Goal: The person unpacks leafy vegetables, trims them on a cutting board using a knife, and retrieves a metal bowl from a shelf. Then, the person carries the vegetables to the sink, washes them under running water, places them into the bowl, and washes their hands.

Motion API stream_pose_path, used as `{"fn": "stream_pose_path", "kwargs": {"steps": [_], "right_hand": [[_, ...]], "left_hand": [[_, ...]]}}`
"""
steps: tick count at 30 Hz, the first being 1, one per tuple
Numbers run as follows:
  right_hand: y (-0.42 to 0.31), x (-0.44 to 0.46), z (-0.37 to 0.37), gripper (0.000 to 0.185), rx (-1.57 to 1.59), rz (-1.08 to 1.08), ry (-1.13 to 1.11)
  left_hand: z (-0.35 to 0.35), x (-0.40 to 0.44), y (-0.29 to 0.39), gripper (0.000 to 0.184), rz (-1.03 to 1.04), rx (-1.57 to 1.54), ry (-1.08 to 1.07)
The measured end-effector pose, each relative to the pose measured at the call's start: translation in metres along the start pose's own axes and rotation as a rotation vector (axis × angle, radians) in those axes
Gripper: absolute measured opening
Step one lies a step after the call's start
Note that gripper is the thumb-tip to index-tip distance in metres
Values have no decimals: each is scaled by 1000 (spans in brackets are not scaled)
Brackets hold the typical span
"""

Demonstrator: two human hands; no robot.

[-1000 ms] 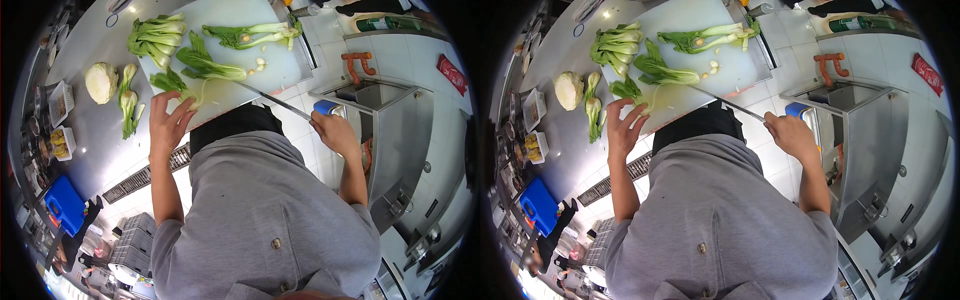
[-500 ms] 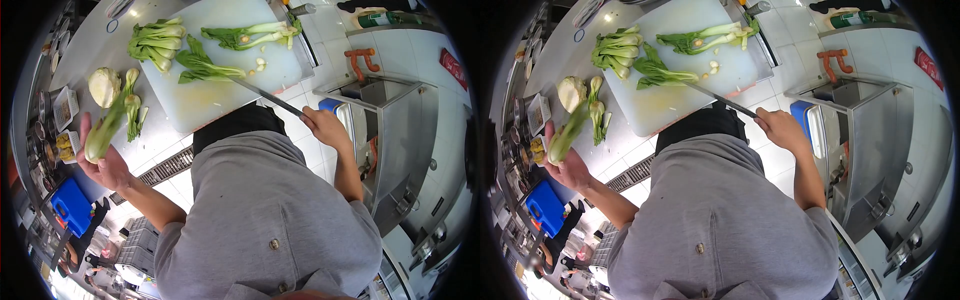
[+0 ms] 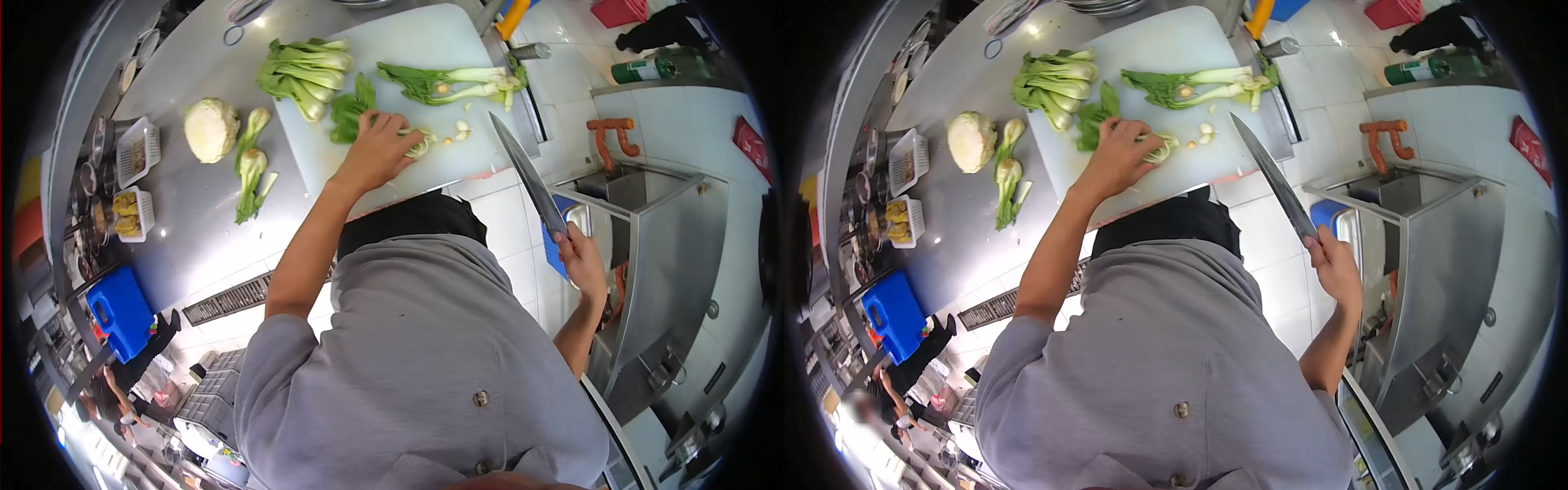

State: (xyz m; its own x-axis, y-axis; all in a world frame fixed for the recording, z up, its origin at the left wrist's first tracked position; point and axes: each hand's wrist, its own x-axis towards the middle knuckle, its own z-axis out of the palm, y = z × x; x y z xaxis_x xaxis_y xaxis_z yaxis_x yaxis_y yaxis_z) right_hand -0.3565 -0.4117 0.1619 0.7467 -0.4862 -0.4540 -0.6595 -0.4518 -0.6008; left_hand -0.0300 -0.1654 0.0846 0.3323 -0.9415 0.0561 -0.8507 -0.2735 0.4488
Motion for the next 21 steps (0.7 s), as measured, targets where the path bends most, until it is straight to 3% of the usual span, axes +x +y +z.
{"fn": "stream_pose_path", "kwargs": {"steps": [4, 6, 9, 12, 14, 17, 19, 21], "right_hand": [[0, 1, 14, 26, 11, -11, -31], [-5, 2, 15, 26, 24, 8, -40], [-1, 5, 19, 26, 32, 2, -36], [-4, 9, 19, 26, 22, -35, -18], [-7, 8, 18, 26, 16, -24, -15], [-11, 7, 19, 26, 15, 16, -10], [-10, 8, 21, 26, 38, 44, -11], [-9, 12, 24, 26, 22, 21, -20]], "left_hand": [[-36, -7, -9, 46, 14, -38, -95], [-71, -19, -21, 52, -11, -86, 166], [-126, -22, -44, 57, -83, 123, 210], [-166, -15, -53, 63, -10, 240, 239], [-188, -18, -34, 61, -50, -24, 311], [-210, -26, -33, 57, -71, -126, 454], [-204, -20, -52, 55, -109, -63, 450], [-177, -8, -86, 58, -85, 111, 249]]}}
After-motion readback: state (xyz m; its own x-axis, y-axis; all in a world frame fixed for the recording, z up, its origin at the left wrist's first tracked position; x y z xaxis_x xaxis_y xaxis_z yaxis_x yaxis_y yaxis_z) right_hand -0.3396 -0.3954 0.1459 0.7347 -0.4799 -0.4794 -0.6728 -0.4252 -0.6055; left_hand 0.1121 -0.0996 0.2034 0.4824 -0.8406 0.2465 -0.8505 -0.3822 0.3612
